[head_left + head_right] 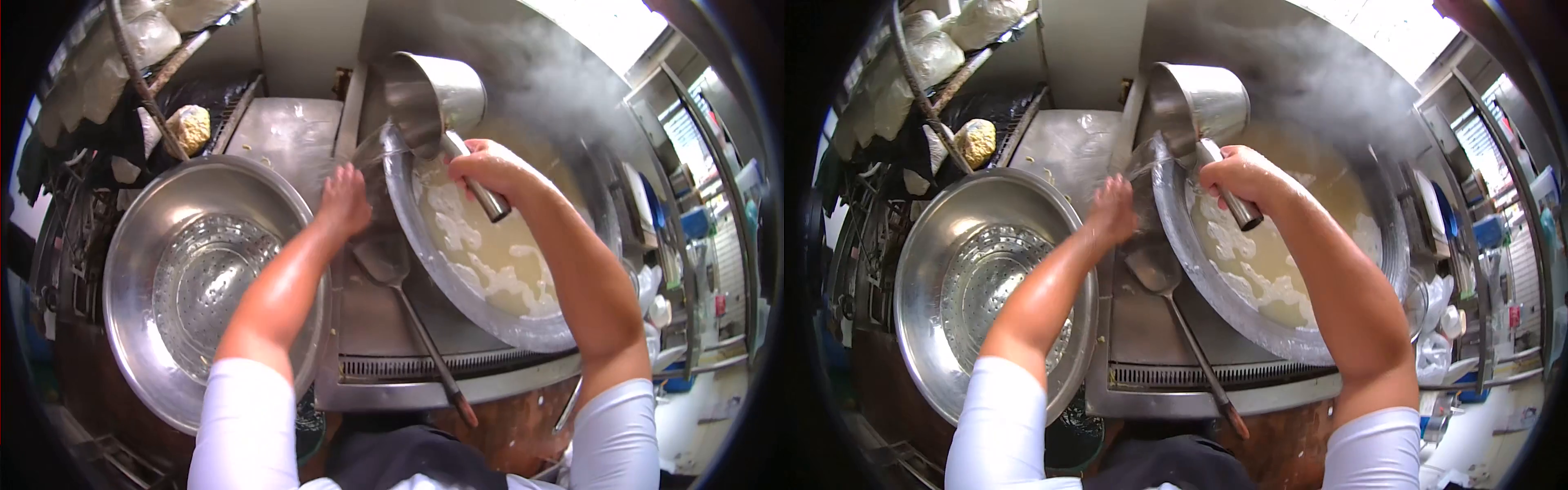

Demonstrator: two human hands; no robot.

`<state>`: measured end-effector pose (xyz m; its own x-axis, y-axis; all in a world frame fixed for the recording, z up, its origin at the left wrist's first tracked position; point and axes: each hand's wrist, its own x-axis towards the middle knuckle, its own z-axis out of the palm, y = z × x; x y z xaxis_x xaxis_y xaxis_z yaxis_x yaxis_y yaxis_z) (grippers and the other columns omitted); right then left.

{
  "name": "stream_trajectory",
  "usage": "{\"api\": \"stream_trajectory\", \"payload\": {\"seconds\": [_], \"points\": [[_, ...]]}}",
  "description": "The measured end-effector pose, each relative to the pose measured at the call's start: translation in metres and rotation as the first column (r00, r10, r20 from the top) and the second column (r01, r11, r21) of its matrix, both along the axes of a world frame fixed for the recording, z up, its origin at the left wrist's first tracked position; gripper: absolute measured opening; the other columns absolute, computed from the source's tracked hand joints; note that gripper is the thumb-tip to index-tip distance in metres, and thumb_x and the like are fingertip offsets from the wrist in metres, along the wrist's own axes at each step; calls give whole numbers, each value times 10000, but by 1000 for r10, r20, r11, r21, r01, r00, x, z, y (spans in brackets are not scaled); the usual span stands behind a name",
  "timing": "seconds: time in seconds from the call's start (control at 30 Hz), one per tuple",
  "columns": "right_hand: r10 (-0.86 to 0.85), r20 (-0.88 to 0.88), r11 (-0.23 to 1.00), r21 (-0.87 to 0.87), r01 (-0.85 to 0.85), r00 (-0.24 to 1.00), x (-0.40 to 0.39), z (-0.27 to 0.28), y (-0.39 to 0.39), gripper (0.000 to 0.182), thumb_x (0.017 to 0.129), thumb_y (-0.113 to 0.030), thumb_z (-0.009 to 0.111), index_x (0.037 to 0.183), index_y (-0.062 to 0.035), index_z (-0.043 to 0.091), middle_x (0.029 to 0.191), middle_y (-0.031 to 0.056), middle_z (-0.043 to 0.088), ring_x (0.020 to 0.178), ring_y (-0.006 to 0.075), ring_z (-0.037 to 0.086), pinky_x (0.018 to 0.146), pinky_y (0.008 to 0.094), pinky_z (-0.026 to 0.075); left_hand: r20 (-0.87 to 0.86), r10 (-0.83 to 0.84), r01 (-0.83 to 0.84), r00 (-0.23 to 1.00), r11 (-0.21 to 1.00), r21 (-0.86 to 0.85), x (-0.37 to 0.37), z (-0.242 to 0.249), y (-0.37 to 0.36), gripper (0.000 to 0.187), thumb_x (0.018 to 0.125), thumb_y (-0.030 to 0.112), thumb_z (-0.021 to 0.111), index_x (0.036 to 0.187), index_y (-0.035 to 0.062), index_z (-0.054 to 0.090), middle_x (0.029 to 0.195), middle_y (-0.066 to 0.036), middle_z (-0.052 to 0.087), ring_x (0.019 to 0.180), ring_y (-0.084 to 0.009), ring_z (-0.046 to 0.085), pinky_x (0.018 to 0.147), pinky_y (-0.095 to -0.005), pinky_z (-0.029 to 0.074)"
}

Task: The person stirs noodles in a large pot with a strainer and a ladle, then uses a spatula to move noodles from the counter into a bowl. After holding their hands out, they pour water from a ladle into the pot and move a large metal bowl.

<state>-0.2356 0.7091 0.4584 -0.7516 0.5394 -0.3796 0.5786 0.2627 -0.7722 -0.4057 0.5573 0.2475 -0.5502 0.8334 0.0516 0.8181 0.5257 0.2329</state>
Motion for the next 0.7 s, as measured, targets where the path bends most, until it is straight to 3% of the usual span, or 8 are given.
{"api": "stream_trajectory", "payload": {"seconds": [0.07, 0.13, 0.2, 0.3, 0.53, 0.57, 0.6, 0.7], "points": [[45, 85, 987, 153, -58, 995, 36, 15, -33, 227, 734, -141, 642, 898, 9, 596, 712, 96, 621, 568, 161, 607, 554, 337, 501, -54, 38, -38, 998, 999, -1, -9, -8, 22, 709, 860, 303, 620, 1446, -40, 415, 1555, -267, 342, 1455, -387, 331, 1176, -479, 297], [86, 183, 962, 240, -129, 979, 74, 17, -53, 257, 740, -149, 638, 945, 2, 602, 716, 119, 627, 562, 176, 613, 567, 344, 507, 420, 59, -1, 906, 991, -137, -10, -2, 28, 548, 825, 273, 626, 1280, -30, 590, 1348, -276, 570, 1281, -397, 539, 1064, -448, 441], [106, 134, 954, 267, -139, 985, 119, 8, -74, 267, 746, -163, 641, 958, -5, 602, 727, 129, 631, 596, 194, 632, 586, 353, 513, 203, -29, 22, 979, 999, 37, 4, -24, 24, 325, 785, 205, 632, 1010, -21, 699, 1072, -282, 677, 1039, -439, 649, 891, -457, 526], [62, 59, 998, -25, -61, 996, 187, -13, -108, 304, 748, -161, 654, 1000, 1, 603, 751, 98, 629, 682, 147, 635, 606, 327, 509, 381, -20, 25, 924, 1000, -9, 44, -3, -6, 236, 784, 134, 579, 956, 66, 726, 1048, -213, 701, 1025, -404, 655, 879, -453, 536], [-92, -172, 693, -718, -61, 981, 291, -103, -210, 317, 806, -104, 693, 1100, -48, 589, 829, 23, 614, 685, 101, 597, 631, 272, 520, 435, 22, -321, 900, 708, 629, 134, 38, -221, 135, 789, 2, 501, 671, 54, 539, 582, -43, 497, 579, -131, 450, 542, -314, 385], [-75, -215, 676, -729, -109, 974, 295, -121, -218, 316, 820, -109, 685, 1113, -44, 587, 821, 24, 611, 680, 103, 595, 632, 274, 521, 504, -26, -387, 864, 606, 695, 117, -4, -271, 159, 782, 1, 505, 648, 83, 530, 565, 1, 477, 523, -115, 443, 477, -302, 354], [-70, -255, 653, -743, -149, 964, 298, -141, -226, 316, 833, -115, 678, 1126, -39, 585, 813, 25, 608, 676, 105, 593, 632, 277, 522, 869, -19, -710, 494, 568, 416, 146, 40, -315, 131, 767, 11, 508, 680, 103, 539, 565, 11, 458, 463, -113, 425, 408, -281, 322], [-34, -271, 698, -695, -172, 962, 300, -179, -245, 338, 861, -157, 661, 1167, -34, 587, 796, 23, 599, 672, 106, 586, 636, 285, 527, 919, 140, -840, 368, 473, 264, 197, 47, -430, 146, 921, 218, 510, 860, 104, 578, 611, -1, 516, 464, -97, 461, 407, -248, 353]]}}
